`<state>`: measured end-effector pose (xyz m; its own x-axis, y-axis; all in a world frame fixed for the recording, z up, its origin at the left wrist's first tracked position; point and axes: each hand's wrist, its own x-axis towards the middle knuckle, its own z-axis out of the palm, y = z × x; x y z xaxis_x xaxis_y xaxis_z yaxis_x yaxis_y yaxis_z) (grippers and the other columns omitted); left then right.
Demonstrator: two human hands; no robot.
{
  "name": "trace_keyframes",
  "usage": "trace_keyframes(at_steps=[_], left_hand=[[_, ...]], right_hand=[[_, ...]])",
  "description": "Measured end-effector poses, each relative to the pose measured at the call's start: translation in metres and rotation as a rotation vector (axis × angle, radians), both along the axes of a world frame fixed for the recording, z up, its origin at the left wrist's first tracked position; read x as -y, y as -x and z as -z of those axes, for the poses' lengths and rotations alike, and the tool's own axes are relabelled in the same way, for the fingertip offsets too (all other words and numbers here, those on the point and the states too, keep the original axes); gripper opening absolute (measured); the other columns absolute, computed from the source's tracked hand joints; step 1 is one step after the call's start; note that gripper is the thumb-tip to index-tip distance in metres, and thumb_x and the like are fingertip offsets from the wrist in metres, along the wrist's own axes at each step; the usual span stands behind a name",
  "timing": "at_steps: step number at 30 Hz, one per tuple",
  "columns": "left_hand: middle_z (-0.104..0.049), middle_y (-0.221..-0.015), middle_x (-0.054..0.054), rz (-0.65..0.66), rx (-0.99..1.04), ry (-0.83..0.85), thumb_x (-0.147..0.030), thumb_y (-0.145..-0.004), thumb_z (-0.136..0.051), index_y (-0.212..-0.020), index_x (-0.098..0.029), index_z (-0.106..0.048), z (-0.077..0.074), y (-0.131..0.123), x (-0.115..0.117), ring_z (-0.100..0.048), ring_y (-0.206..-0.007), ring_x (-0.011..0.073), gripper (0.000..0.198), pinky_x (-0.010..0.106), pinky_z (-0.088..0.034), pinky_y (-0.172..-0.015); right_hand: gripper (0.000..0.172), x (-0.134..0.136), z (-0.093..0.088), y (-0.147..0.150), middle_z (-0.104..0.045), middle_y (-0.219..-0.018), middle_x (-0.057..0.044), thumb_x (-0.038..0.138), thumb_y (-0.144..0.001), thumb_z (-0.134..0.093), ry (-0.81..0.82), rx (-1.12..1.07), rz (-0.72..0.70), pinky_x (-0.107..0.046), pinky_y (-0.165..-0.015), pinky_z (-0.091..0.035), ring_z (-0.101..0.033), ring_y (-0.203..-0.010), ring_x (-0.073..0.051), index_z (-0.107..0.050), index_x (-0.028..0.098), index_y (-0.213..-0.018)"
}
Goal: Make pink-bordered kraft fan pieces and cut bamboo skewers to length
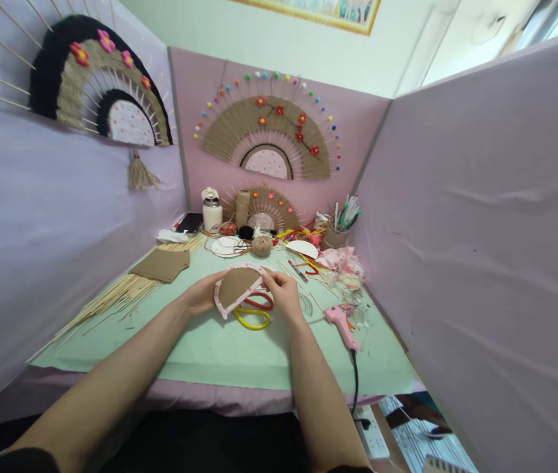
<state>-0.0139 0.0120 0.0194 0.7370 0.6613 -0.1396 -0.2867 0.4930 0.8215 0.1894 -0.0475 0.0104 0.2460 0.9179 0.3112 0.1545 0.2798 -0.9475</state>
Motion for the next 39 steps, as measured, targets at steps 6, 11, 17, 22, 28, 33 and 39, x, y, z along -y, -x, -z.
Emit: trace_keyframes(at_steps=[6,11,17,22,28,33,39], left_hand=[[-0.072,-0.080,0.011,-0.179,-0.114,-0.159,-0.044,-0.074,-0.068,-0.089,-0.009,-0.069,0.005,-0.002,-0.002,-0.065,-0.066,0.0186,0.039,0.026,-0.047,-0.061],[-0.072,-0.073,0.009,-0.190,-0.155,-0.249,-0.042,-0.069,-0.074,-0.088,-0.010,-0.070,0.012,-0.005,-0.001,-0.062,-0.059,0.0158,0.038,0.023,-0.042,-0.054],[-0.072,-0.079,0.007,-0.310,0.012,-0.185,-0.040,-0.071,-0.074,-0.090,-0.011,-0.068,0.012,-0.005,-0.005,-0.064,-0.065,0.0150,0.036,0.023,-0.048,-0.060],[-0.072,-0.087,0.006,-0.420,0.193,-0.115,-0.034,-0.076,-0.070,-0.098,-0.013,-0.065,0.009,-0.006,-0.008,-0.066,-0.074,0.0149,0.031,0.027,-0.052,-0.071],[-0.067,-0.111,0.010,-0.328,0.192,-0.003,-0.046,-0.083,-0.058,-0.112,-0.018,-0.059,0.003,-0.002,-0.007,-0.064,-0.097,0.0178,0.040,0.030,-0.050,-0.084],[-0.067,-0.107,0.020,0.024,0.044,0.138,-0.060,-0.081,-0.052,-0.111,-0.007,-0.061,0.003,0.003,-0.006,-0.065,-0.096,0.0275,0.062,0.036,-0.051,-0.081],[-0.073,-0.090,0.015,-0.061,-0.037,-0.004,-0.010,-0.069,-0.072,-0.095,-0.006,-0.067,0.012,-0.001,-0.005,-0.068,-0.075,0.0189,0.027,0.029,-0.052,-0.075]], right_hand=[[0.030,0.008,-0.010,0.011,-0.062,-0.060,-0.001,0.047,-0.072,-0.068,0.049,-0.001,-0.085,-0.028,-0.060,-0.046,-0.054,-0.058,-0.014,-0.066,0.018,-0.063],[0.030,0.008,-0.010,0.016,-0.063,-0.061,-0.002,0.048,-0.070,-0.069,0.075,-0.034,-0.116,-0.029,-0.060,-0.048,-0.056,-0.060,-0.015,-0.067,0.019,-0.064],[0.030,0.004,-0.003,0.013,-0.069,-0.079,-0.003,0.047,-0.073,-0.065,0.046,-0.005,-0.150,-0.029,-0.065,-0.050,-0.061,-0.072,-0.017,-0.069,0.021,-0.086],[0.041,0.003,0.007,0.029,-0.069,-0.097,-0.004,0.037,-0.070,-0.070,0.070,0.145,-0.353,-0.030,-0.071,-0.051,-0.063,-0.083,-0.019,-0.064,0.021,-0.107],[0.022,0.001,0.011,0.028,-0.068,-0.092,-0.007,0.031,-0.085,-0.053,-0.212,0.386,0.112,-0.035,-0.077,-0.049,-0.060,-0.084,-0.020,-0.070,0.021,-0.094],[0.024,0.000,0.011,0.013,-0.064,-0.105,-0.007,0.020,-0.086,-0.050,-0.497,0.603,0.379,-0.046,-0.094,-0.042,-0.052,-0.104,-0.023,-0.071,0.028,-0.096],[0.042,-0.001,0.013,0.016,-0.048,-0.134,-0.011,0.017,-0.087,-0.043,-0.466,0.735,0.455,-0.050,-0.101,-0.036,-0.040,-0.123,-0.026,-0.055,0.026,-0.127]])
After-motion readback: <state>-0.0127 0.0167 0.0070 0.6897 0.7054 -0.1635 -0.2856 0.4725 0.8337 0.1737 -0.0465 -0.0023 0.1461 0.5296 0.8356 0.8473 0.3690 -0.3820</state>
